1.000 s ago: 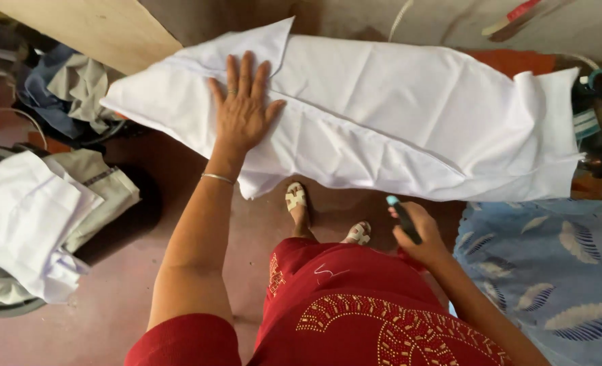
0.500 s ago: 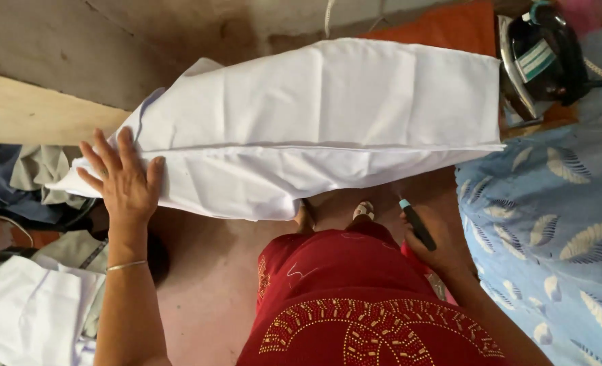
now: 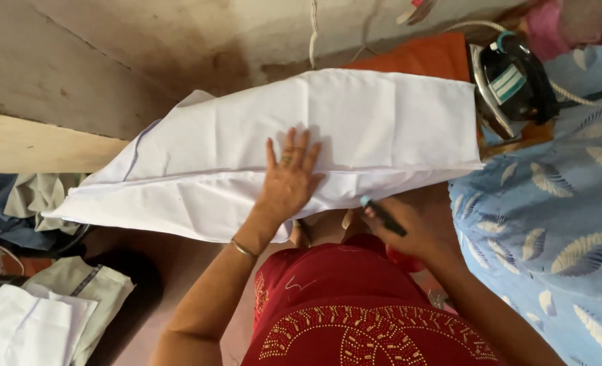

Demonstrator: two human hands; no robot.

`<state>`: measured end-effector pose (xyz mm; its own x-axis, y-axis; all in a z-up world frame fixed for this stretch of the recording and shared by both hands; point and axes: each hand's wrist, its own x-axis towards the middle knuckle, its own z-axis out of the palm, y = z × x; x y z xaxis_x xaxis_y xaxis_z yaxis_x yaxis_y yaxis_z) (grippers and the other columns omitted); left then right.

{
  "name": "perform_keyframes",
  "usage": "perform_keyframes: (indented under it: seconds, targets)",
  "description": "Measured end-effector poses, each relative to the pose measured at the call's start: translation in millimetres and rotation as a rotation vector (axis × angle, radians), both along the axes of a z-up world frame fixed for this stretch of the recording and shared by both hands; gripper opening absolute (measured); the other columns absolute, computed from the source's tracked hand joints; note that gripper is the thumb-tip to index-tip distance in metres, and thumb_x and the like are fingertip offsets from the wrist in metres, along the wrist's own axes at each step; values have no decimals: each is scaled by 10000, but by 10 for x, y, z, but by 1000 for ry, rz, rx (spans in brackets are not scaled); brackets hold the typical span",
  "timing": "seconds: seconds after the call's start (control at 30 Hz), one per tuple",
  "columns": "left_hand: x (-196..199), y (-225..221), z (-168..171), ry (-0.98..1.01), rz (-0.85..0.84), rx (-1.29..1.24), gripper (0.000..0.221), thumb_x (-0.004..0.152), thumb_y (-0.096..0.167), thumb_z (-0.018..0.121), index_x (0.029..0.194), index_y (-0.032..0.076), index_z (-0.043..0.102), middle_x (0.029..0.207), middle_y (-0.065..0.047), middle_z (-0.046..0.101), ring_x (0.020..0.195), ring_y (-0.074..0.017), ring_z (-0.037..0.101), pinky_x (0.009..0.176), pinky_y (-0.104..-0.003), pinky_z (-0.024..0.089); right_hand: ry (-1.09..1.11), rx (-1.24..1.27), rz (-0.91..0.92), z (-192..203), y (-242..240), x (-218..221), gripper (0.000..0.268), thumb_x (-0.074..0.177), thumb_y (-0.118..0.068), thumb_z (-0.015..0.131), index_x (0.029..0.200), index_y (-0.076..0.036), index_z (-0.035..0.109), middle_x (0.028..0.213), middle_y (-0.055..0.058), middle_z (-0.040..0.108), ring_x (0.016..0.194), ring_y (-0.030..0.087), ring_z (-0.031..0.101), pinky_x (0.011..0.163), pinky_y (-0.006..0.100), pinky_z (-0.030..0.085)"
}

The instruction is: Ironing a white garment on an ironing board using a spray bottle and an electric iron.

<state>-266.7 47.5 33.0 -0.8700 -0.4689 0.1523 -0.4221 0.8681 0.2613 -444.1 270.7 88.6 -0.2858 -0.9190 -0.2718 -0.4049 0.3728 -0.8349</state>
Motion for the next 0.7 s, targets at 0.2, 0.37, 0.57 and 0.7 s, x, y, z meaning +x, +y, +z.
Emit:
perform_keyframes:
  seconds: [0.2,0.37,0.57,0.7]
  targets:
    - [-226,501,90,-186,-114,68,737,954,470,599,1580,161,364,1663,-223,256,1553,-462,176,1169,-772,125,152,138,-248,-180,-56,-880,123,774,-75,638,857,-116,720,656,74,670,605,242,676,665,375,533]
    - [-396,832,129,-179,-50,76,706,947,450,638,1556,167,420,1639,-198,323,1532,-508,194,1157,-749,191,173,172,-156,-206,-178,-1278,133,770,-109,708,874,-184,742,694,51,683,729,259,684,710,370,530]
    - [-486,1179,67,-95,46,34,640,951,460,618,1506,166,491,1618,-170,387,1524,-522,239,1158,-726,253,108,138,126,48,-778,-1217,227,727,-41,657,941,-65,729,800,166,716,868,363,704,801,463,546]
    - [-558,1445,-192,15,56,26,566,982,440,531,1484,180,516,1595,-141,444,1517,-514,303,1159,-693,277,209,136,457,-146,-1064,-1093,200,741,-117,666,932,-74,709,797,179,711,881,417,715,782,505,551]
